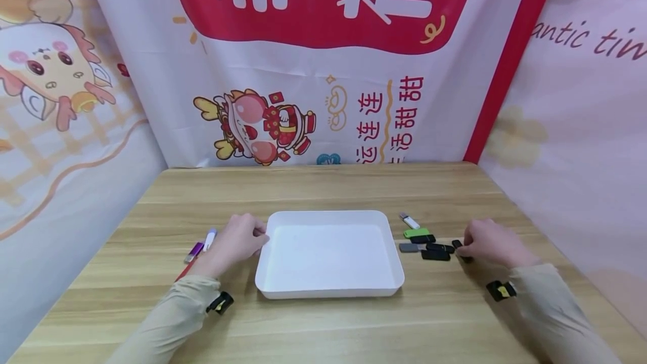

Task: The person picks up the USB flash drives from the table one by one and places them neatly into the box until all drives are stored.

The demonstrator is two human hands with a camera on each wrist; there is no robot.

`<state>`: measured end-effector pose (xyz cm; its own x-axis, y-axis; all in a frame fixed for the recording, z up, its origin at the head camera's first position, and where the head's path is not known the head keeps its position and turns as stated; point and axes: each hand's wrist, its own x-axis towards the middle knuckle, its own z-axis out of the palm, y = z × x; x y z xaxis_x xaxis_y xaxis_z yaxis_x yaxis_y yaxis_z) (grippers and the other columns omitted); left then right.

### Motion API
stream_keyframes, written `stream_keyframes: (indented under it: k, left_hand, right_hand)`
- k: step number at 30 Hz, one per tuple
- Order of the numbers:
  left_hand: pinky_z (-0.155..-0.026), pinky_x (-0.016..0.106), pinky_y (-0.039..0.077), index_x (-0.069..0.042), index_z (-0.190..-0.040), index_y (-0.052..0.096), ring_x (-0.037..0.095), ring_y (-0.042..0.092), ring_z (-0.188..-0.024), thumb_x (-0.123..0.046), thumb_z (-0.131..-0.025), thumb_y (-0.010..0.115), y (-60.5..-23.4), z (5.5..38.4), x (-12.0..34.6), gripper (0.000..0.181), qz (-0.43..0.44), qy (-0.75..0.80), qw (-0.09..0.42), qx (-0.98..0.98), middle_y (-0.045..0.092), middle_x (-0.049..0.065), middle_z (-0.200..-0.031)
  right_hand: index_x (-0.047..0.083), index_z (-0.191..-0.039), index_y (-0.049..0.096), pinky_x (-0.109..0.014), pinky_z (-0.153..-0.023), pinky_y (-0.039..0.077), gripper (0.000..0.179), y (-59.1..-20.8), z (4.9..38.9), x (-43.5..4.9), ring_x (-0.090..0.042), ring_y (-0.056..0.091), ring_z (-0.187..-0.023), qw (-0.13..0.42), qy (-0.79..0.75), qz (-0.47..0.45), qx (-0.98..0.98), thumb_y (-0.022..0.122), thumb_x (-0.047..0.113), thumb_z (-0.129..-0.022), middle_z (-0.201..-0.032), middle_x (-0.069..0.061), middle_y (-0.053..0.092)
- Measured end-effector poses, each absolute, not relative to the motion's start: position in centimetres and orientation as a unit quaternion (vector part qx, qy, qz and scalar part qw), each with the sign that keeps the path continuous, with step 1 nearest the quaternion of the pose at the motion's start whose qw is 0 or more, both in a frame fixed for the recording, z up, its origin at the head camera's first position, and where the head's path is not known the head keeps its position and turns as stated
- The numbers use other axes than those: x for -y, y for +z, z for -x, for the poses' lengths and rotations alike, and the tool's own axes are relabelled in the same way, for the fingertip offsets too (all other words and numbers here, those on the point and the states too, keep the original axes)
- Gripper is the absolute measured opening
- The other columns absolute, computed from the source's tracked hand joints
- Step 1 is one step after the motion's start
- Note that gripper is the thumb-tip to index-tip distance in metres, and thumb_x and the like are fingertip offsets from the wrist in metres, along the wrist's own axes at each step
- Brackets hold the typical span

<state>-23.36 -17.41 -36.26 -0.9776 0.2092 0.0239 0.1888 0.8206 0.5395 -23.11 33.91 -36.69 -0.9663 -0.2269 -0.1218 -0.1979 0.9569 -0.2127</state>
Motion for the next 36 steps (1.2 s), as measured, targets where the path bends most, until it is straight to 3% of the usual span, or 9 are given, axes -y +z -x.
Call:
stream_keyframes:
  k: [36]
  left_hand:
    - [-0.053, 0.031, 0.044, -0.009, -0.084, 0.074, 0.015, 0.055, -0.057, -0.008, -0.091, 0.067, -36.17, 23.32, 17.69, 0.010, -0.100, 0.283, 0.023, -0.954, 0.061, 0.000, -0.065]
  right_hand:
    - [0.014, -0.071, 0.065, -0.035, -0.051, 0.040, 0.017, -37.10, 23.52, -34.45, -0.016, 0.051, -0.060, 0.075, -0.102, 0.097, -0.987, 0.078, 0.023, -0.077, -0.066, 0.003, 0.057]
